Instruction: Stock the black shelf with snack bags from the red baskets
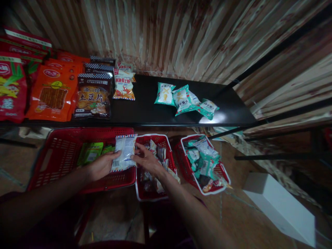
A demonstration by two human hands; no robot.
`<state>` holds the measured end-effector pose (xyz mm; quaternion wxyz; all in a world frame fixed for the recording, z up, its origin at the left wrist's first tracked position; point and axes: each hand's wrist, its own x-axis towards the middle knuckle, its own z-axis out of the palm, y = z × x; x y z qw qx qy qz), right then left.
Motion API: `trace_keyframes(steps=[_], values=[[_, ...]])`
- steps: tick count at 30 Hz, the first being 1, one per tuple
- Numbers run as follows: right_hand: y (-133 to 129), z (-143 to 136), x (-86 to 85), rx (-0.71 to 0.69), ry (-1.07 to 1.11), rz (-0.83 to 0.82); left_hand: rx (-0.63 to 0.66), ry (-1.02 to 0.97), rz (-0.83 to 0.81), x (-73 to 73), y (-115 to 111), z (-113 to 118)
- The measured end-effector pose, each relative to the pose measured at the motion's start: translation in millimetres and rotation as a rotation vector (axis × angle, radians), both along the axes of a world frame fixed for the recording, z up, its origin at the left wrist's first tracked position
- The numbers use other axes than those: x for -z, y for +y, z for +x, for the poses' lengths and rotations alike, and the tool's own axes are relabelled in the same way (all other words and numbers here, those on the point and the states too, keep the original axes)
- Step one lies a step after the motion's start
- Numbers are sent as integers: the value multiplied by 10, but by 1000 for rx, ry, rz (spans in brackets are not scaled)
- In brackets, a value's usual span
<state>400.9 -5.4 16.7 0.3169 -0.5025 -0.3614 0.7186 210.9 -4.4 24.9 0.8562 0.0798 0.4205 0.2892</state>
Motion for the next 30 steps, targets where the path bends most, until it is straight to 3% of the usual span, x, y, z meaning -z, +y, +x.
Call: trace_keyframes(steps=[8,18,24,30], values=[[-7,24,45,12,2,5,4,28,-8,-10,12,9],[-39,21,148,-84,-173,181,-22,83,16,49,15,10],[-69,17,135,-162,-493,382,12,114,114,103,-51,24],[-80,-2,78,-215,-729,494,52,241,240,5,-93,45]])
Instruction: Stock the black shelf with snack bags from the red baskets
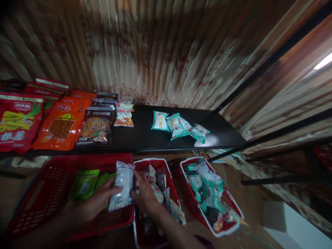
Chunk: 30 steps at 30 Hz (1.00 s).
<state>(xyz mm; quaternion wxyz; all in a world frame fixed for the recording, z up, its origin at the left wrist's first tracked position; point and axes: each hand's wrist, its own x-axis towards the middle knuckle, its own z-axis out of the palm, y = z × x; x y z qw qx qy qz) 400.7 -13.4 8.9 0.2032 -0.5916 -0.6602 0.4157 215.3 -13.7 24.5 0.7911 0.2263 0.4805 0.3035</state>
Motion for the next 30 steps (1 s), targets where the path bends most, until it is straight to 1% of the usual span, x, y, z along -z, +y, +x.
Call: trace_keyframes(steps=[3,6,9,11,13,16,18,22,24,27,30], values=[[-2,-26,5,28,-24,1,32,150,101,-37,0,5],[-6,-64,-14,40,26,-12,53,316,232,-12,0,8],[-13,-116,-103,10,168,1,54,423,333,18,-6,7],[-19,-157,-197,-14,250,13,45,470,376,-5,-17,6],[-32,-197,-302,-36,325,8,36,514,396,-71,-35,7],[-83,-256,-458,-43,474,-47,14,583,416,-216,-76,11],[-139,-307,-563,14,582,-109,-7,634,446,-321,-110,8],[-247,-486,-752,216,827,-245,-28,695,480,-530,-173,-43],[-265,-611,-812,267,951,-290,-64,733,489,-621,-189,-87],[-232,-790,-844,258,1112,-319,-155,756,587,-692,-167,-154],[-147,-876,-846,227,1178,-350,-233,738,684,-668,-98,-201]])
